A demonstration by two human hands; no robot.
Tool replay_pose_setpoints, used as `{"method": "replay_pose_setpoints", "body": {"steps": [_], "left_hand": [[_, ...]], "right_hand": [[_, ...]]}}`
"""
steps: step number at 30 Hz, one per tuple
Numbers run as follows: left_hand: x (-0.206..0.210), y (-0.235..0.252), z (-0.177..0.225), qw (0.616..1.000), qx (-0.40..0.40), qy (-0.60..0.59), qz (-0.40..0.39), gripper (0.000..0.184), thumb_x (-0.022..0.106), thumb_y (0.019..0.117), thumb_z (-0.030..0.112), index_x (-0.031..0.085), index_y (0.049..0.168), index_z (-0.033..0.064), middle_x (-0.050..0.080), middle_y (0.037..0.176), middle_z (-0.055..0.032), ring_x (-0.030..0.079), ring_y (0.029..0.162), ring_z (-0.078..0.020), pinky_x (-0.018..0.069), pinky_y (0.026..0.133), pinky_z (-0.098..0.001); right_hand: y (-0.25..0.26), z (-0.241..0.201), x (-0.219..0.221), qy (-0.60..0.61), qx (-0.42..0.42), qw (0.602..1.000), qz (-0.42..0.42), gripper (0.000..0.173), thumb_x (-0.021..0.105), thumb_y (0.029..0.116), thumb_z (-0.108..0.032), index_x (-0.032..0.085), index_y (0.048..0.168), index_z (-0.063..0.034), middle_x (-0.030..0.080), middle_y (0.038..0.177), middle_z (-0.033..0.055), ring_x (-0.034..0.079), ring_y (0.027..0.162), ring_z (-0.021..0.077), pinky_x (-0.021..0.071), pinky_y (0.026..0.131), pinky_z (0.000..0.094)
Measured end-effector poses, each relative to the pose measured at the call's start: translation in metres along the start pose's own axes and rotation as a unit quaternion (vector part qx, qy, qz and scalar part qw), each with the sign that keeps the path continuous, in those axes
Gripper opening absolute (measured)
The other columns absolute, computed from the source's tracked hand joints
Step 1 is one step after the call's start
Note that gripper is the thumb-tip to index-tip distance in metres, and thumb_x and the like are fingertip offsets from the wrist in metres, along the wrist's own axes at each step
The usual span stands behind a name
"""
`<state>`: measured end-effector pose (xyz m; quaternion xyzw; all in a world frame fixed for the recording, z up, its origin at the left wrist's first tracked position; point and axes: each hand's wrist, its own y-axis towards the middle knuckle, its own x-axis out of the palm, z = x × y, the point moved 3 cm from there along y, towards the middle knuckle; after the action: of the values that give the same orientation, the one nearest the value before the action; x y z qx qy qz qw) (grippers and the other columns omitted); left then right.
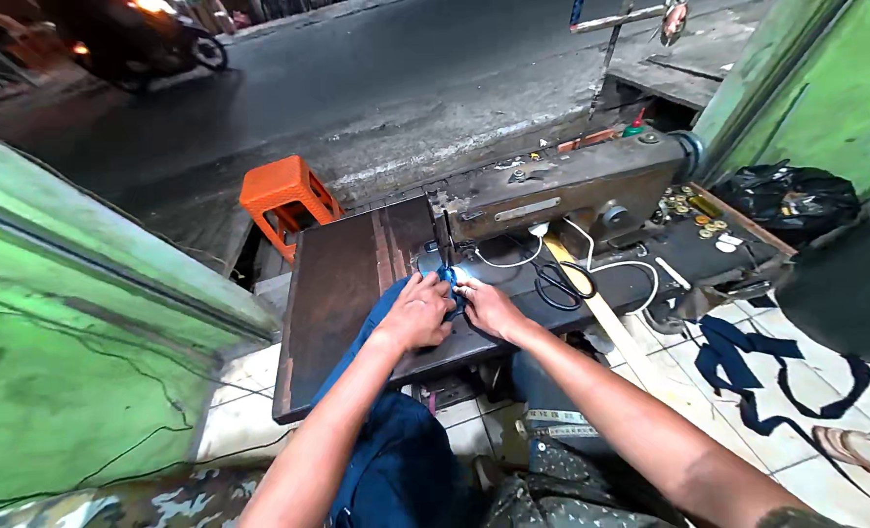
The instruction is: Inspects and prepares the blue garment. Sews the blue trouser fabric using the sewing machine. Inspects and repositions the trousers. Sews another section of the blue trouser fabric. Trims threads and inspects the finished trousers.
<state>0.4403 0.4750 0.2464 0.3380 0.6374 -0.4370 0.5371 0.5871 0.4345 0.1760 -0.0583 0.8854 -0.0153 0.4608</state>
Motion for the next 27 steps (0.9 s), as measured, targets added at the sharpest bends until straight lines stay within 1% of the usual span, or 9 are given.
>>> {"method": "replay_pose_setpoints", "body": {"steps": [2,5,8,10,16,19,21,24,27], "left_hand": [[0.004,-0.003,0.014,0.999,-0.018,-0.031,0.003,0.028,0.057,0.0986,0.029,0.075,0.113,0.0138,0.064,0.132,-0.006,0.051,0.131,-0.0291,0.0378,0.108,-0.0514],[0.014,-0.007,0.026,0.993,-0.045,-0.091,0.059,0.028,0.054,0.1024,0.029,0.074,0.112,0.0117,0.07,0.12,-0.0071,0.056,0.126,-0.0294,0.0416,0.104,-0.0505],[0.024,-0.01,0.03,0.986,-0.071,-0.122,0.084,0.031,0.053,0.1038,0.033,0.074,0.112,0.0122,0.071,0.112,-0.0092,0.059,0.121,-0.0296,0.0406,0.104,-0.0515],[0.03,-0.011,0.029,0.981,-0.077,-0.146,0.098,0.033,0.053,0.1045,0.035,0.074,0.114,0.0115,0.071,0.113,-0.0103,0.06,0.12,-0.0296,0.041,0.105,-0.0516],[0.039,-0.012,0.025,0.976,-0.041,-0.171,0.131,0.032,0.057,0.1021,0.036,0.072,0.116,0.0108,0.07,0.122,-0.0068,0.057,0.127,-0.0266,0.0423,0.107,-0.0479],[0.037,-0.015,0.022,0.981,-0.06,-0.14,0.122,0.034,0.06,0.0999,0.038,0.07,0.119,0.0115,0.071,0.117,-0.008,0.06,0.121,-0.0282,0.0429,0.103,-0.0491],[0.035,-0.015,0.018,0.986,-0.097,-0.093,0.096,0.037,0.062,0.0965,0.034,0.067,0.125,0.0117,0.069,0.117,-0.011,0.06,0.119,-0.0315,0.0431,0.102,-0.0519],[0.042,-0.012,0.013,0.989,-0.124,-0.054,0.064,0.042,0.06,0.0933,0.017,0.064,0.135,0.0126,0.066,0.123,-0.0153,0.058,0.12,-0.0356,0.0418,0.101,-0.0551],[0.054,-0.01,0.011,0.988,-0.08,-0.021,0.129,0.025,0.06,0.0953,0.008,0.071,0.118,0.0091,0.066,0.126,-0.0148,0.059,0.123,-0.0358,0.0427,0.103,-0.0568]], "right_hand": [[-0.001,-0.001,0.002,-0.014,0.008,1.0,-0.001,0.039,0.046,0.105,-0.015,0.062,0.139,-0.0083,0.055,0.149,0.0119,0.061,0.128,0.0303,0.0491,0.107,0.0487],[-0.007,-0.003,0.003,-0.042,0.001,0.999,-0.001,0.04,0.044,0.1058,-0.014,0.061,0.143,-0.0121,0.054,0.152,0.0083,0.06,0.13,0.0299,0.0484,0.108,0.0499],[-0.02,0.0,0.002,-0.064,-0.035,0.997,0.026,0.04,0.044,0.106,-0.014,0.063,0.142,-0.0151,0.059,0.148,0.0052,0.059,0.13,0.0274,0.048,0.107,0.0476],[-0.029,0.004,0.004,-0.061,-0.066,0.994,0.057,0.037,0.046,0.1062,-0.016,0.066,0.137,-0.0124,0.062,0.143,0.0066,0.061,0.126,0.0286,0.0481,0.107,0.0463],[-0.038,0.002,0.012,-0.085,-0.102,0.985,0.111,0.038,0.048,0.1044,-0.013,0.064,0.139,-0.0107,0.06,0.146,0.0067,0.063,0.124,0.0302,0.05,0.104,0.0462],[-0.037,0.006,0.014,-0.09,-0.12,0.979,0.14,0.034,0.049,0.1032,-0.014,0.072,0.128,-0.0095,0.067,0.137,0.0078,0.066,0.118,0.0304,0.0527,0.1,0.0459],[-0.035,0.009,0.016,-0.089,-0.13,0.976,0.147,0.032,0.048,0.105,-0.018,0.075,0.122,-0.0099,0.07,0.131,0.0067,0.067,0.115,0.0293,0.0534,0.099,0.0447],[-0.033,0.011,0.018,-0.087,-0.128,0.978,0.139,0.034,0.048,0.1069,-0.024,0.075,0.121,-0.0113,0.07,0.13,0.005,0.066,0.117,0.0282,0.0521,0.101,0.0433],[-0.032,0.012,0.019,-0.091,-0.133,0.974,0.156,0.032,0.049,0.1056,-0.022,0.076,0.119,-0.0112,0.071,0.129,0.0044,0.067,0.113,0.0275,0.0535,0.098,0.0421]]}}
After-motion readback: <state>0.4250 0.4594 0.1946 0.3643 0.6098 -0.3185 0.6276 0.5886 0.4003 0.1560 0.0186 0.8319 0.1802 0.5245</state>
